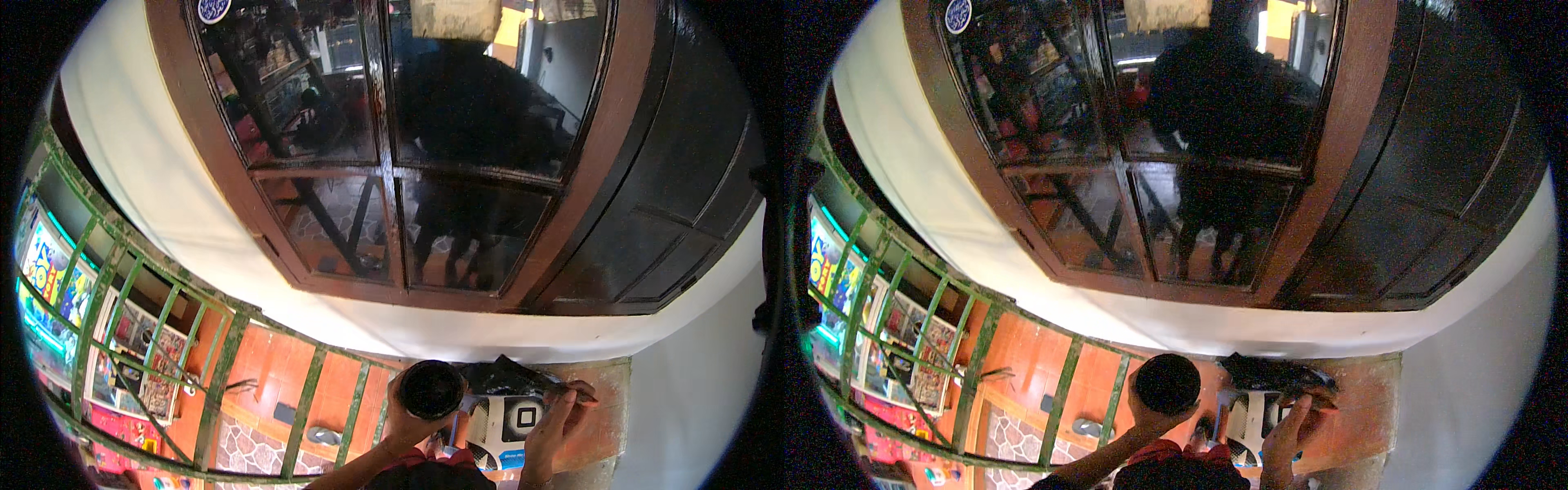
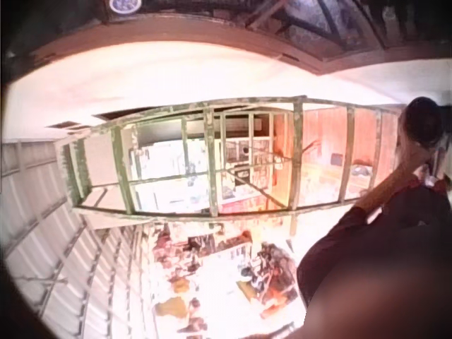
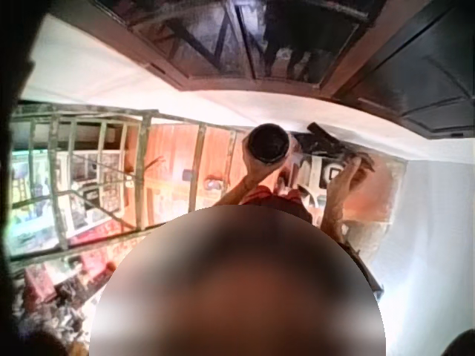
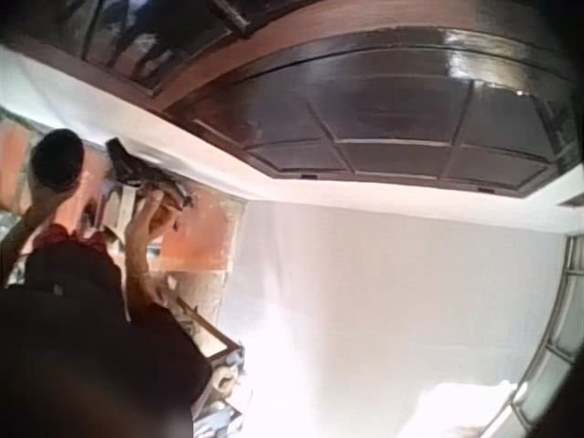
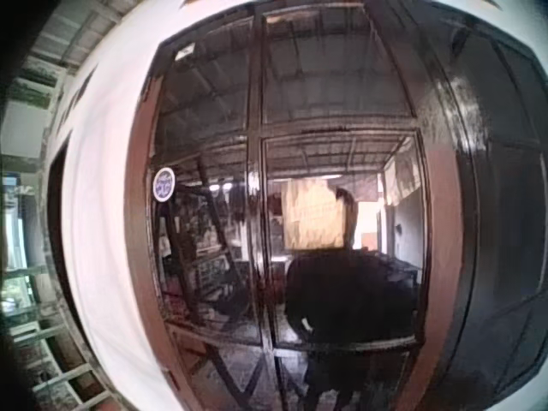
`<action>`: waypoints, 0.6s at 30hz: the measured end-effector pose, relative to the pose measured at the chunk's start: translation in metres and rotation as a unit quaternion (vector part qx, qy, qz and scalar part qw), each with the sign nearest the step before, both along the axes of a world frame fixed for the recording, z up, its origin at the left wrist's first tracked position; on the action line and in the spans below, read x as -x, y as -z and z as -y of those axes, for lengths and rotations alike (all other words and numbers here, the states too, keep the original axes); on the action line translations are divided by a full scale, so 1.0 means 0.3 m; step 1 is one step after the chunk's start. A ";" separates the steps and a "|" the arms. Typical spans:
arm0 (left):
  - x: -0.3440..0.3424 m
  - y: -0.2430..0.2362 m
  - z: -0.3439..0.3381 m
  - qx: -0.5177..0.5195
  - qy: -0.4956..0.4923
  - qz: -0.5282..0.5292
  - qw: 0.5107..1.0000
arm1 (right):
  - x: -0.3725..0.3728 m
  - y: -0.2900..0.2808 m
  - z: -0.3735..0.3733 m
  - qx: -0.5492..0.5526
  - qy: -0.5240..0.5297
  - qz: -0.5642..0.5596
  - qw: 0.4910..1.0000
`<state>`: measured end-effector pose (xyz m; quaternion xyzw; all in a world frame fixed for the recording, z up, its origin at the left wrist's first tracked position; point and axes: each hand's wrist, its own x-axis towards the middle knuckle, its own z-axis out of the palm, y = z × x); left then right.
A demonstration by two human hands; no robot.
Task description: The person paints the wooden frame of a window using a brush and a can of dark paint. They repeatedly dip the brush into the paint can and apply paint to the frame sections while standing on a ladder.
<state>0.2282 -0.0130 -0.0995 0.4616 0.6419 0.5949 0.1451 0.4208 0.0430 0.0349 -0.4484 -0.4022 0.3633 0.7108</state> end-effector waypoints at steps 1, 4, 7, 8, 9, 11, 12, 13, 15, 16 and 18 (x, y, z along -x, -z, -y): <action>-0.023 0.006 0.003 0.029 -0.022 -0.037 0.999 | 0.003 -0.004 -0.001 0.015 -0.018 0.000 1.000; -0.081 0.018 0.002 -0.060 -0.055 -0.046 0.996 | -0.016 -0.037 0.012 0.029 -0.104 0.041 0.993; -0.105 0.006 0.007 -0.076 -0.064 -0.080 0.992 | -0.032 -0.088 0.004 0.028 -0.220 0.131 0.966; -0.113 -0.003 0.011 -0.083 -0.059 -0.075 0.992 | -0.033 -0.102 -0.014 -0.024 -0.240 0.224 0.944; -0.117 -0.012 0.012 -0.091 -0.054 -0.069 0.992 | -0.034 -0.117 -0.040 -0.078 -0.257 0.316 0.910; -0.128 -0.035 0.019 -0.087 -0.043 -0.087 0.991 | -0.028 -0.140 -0.059 -0.127 -0.286 0.419 0.852; -0.133 -0.047 0.023 -0.091 -0.032 -0.080 0.992 | -0.016 -0.146 -0.053 -0.124 -0.301 0.435 0.840; -0.138 -0.060 0.026 -0.097 -0.020 -0.074 0.992 | -0.009 -0.152 -0.050 -0.112 -0.320 0.455 0.823; -0.149 -0.083 0.034 -0.096 -0.028 -0.099 0.990 | -0.006 -0.164 -0.049 -0.145 -0.325 0.501 0.789; -0.154 -0.094 0.037 -0.096 -0.034 -0.109 0.989 | 0.001 -0.163 -0.045 -0.159 -0.319 0.508 0.784; -0.162 -0.111 0.043 -0.104 -0.034 -0.124 0.986 | 0.010 -0.160 -0.041 -0.182 -0.304 0.522 0.776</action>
